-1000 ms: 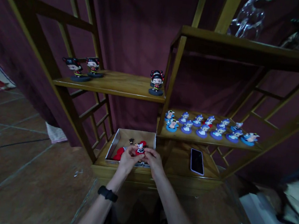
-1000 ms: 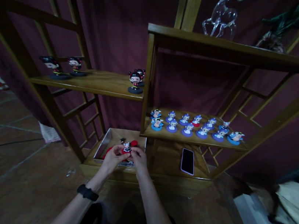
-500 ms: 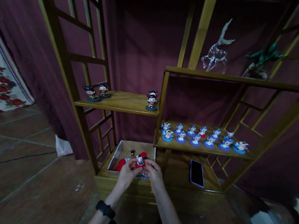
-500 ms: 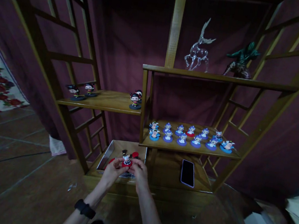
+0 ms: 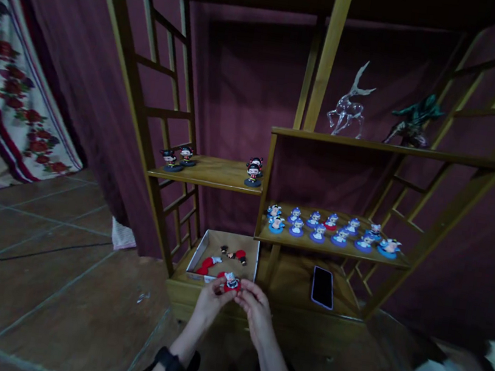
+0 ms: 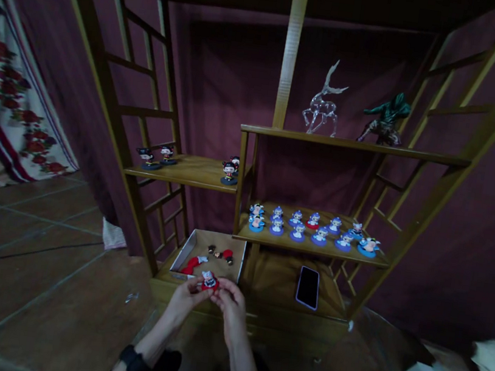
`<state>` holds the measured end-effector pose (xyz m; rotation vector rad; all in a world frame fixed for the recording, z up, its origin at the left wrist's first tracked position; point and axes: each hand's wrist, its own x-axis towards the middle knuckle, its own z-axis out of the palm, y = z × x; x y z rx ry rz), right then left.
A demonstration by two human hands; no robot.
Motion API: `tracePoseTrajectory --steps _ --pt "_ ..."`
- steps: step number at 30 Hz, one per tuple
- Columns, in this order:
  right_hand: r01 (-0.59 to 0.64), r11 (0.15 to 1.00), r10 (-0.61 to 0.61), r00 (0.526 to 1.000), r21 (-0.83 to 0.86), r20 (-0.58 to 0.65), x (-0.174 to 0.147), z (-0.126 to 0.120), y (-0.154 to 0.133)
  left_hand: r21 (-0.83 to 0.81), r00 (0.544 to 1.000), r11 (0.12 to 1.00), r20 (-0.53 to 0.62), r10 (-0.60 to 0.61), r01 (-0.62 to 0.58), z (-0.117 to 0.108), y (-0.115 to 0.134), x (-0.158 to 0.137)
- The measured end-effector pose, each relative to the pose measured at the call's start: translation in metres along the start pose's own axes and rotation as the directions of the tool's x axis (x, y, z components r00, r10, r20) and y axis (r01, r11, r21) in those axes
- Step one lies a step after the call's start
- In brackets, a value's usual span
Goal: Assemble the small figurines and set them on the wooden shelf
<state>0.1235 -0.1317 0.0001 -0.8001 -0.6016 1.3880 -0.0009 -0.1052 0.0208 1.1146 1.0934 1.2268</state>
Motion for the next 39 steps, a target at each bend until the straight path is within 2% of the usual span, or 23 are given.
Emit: tracePoseTrajectory --steps 4,7,13,18,23,26,32,39 --pt "-0.034 0.999 0.034 0.999 0.019 -0.031 -0.017 -0.008 -0.004 -0.061 0.996 0.997 -0.079 0.032 -0.037 0.004 0.006 -0.017" --pt "-0.067 0.997 0.068 0.998 0.034 -0.019 -0.029 -0.012 -0.007 -0.02 0.995 0.999 -0.092 0.048 -0.05 0.006 0.01 -0.029" --pt "-0.124 0.991 0.122 0.992 0.053 0.039 -0.05 -0.013 -0.007 0.167 0.992 0.978 -0.006 0.125 -0.122 0.007 0.004 -0.054" --pt "-0.12 0.992 0.118 0.993 0.05 0.029 -0.058 -0.016 -0.004 0.337 0.973 0.913 0.061 0.221 -0.229 0.01 0.001 -0.067" --pt "-0.129 0.992 0.129 0.991 0.004 -0.024 -0.058 -0.017 0.0 0.439 0.956 0.851 0.093 0.277 -0.289 0.013 0.004 -0.073" --pt "-0.14 0.99 0.139 0.989 -0.007 -0.05 -0.058 -0.016 0.003 0.435 0.964 0.862 0.072 0.254 -0.26 0.013 0.0 -0.074" --pt "-0.178 0.984 0.178 0.984 -0.002 -0.022 -0.059 -0.014 0.004 0.393 0.979 0.901 -0.011 0.204 -0.183 0.007 -0.006 -0.067" --pt "-0.208 0.978 0.208 0.978 0.017 -0.027 -0.056 -0.019 0.006 0.489 0.944 0.839 -0.088 0.32 -0.239 -0.003 0.021 -0.06"
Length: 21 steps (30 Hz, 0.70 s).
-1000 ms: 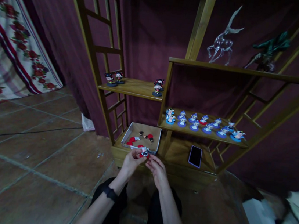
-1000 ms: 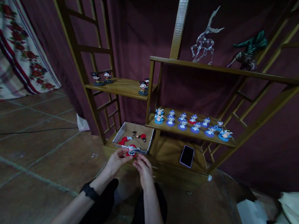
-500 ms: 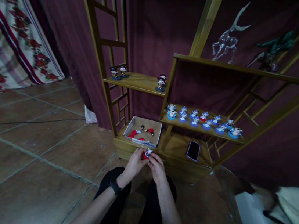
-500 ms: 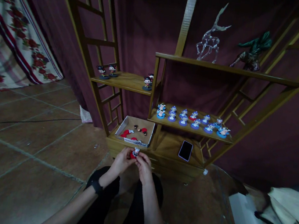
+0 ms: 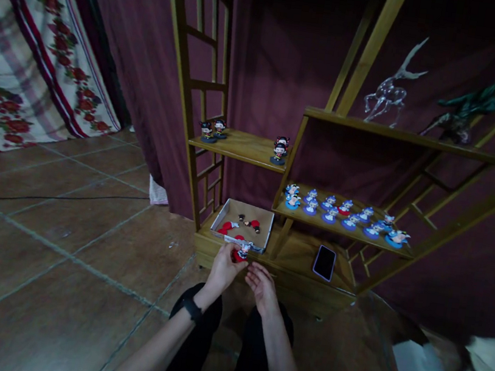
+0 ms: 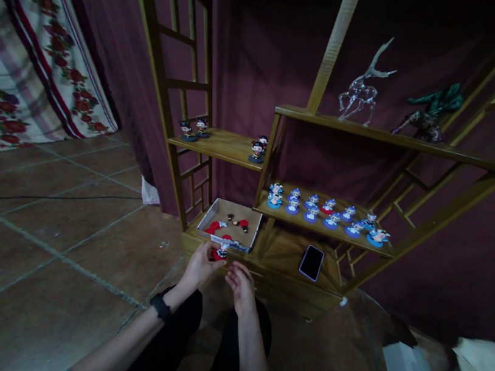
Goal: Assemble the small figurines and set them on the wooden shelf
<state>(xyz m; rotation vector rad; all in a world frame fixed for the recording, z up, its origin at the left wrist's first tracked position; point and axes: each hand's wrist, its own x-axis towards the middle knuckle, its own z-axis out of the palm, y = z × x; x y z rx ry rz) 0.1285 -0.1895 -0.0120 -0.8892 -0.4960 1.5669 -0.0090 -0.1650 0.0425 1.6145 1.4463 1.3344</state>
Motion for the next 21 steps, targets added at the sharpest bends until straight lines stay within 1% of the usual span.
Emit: tracePoseTrajectory --steps 3,8,12,16,21 --pt "-0.013 1.0 0.013 1.0 -0.006 -0.014 0.0 -0.001 0.0 0.016 0.998 0.999 -0.039 0.053 -0.052 -0.01 0.013 0.009" --pt "-0.025 1.0 0.025 0.999 -0.001 -0.037 -0.001 0.0 -0.002 -0.049 0.991 0.993 -0.083 0.105 -0.109 -0.03 0.041 0.036" --pt "-0.038 0.999 0.04 0.998 0.039 -0.054 0.003 -0.002 0.002 -0.067 0.98 0.982 -0.105 0.168 -0.175 -0.048 0.07 0.064" --pt "-0.041 0.996 0.042 0.999 0.077 -0.012 0.006 -0.004 0.007 -0.092 0.963 0.969 -0.162 0.215 -0.231 -0.065 0.099 0.095" --pt "-0.031 0.997 0.031 1.0 0.07 0.003 0.006 -0.004 0.008 -0.149 0.941 0.941 -0.204 0.27 -0.303 -0.078 0.135 0.138"
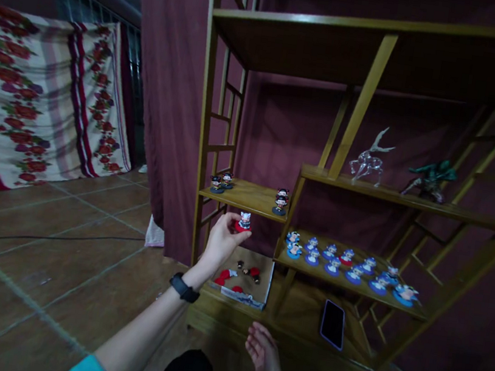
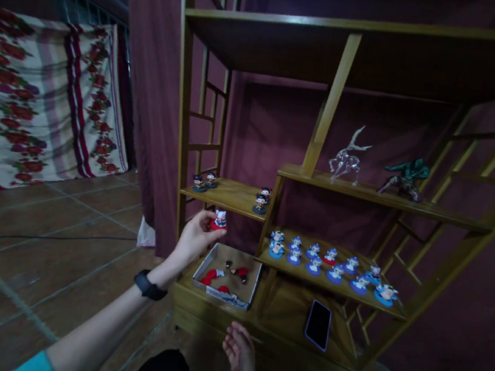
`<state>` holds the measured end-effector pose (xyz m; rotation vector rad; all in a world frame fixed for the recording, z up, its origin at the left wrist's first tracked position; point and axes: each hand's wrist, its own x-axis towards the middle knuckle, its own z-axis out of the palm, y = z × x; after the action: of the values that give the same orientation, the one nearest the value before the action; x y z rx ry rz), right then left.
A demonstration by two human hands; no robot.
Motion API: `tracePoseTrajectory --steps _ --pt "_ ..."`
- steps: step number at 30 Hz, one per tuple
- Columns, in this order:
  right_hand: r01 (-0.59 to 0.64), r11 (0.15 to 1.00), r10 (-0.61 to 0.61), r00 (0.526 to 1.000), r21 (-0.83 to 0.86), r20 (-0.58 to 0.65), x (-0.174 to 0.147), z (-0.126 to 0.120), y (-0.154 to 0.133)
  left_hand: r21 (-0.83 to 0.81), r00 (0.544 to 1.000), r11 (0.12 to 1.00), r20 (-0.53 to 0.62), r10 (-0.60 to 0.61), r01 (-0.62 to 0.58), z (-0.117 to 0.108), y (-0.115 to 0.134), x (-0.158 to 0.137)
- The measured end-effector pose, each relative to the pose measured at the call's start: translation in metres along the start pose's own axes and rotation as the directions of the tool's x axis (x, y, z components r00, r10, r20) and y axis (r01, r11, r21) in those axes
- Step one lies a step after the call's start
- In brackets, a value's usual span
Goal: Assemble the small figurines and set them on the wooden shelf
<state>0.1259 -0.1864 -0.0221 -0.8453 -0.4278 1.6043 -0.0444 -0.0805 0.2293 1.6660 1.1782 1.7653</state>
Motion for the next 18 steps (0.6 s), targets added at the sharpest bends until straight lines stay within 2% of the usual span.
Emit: tracePoseTrajectory --steps 5,10,14,18 --pt "-0.024 1.0 0.024 0.999 -0.01 -0.036 0.005 0.0 0.001 -0.002 0.999 0.999 0.028 0.033 -0.033 0.014 0.014 0.057" --pt "-0.06 0.998 0.058 0.996 -0.023 -0.069 0.015 -0.004 0.004 0.24 0.999 0.971 0.048 -0.024 0.012 0.028 0.015 0.103" --pt "-0.078 0.996 0.074 0.992 -0.035 -0.098 0.021 -0.01 0.006 0.465 0.994 0.885 0.087 -0.072 0.023 0.038 0.01 0.124" --pt "-0.087 0.995 0.082 0.993 -0.043 -0.089 0.025 -0.014 0.007 0.579 0.988 0.816 0.124 -0.094 0.005 0.05 0.003 0.141"
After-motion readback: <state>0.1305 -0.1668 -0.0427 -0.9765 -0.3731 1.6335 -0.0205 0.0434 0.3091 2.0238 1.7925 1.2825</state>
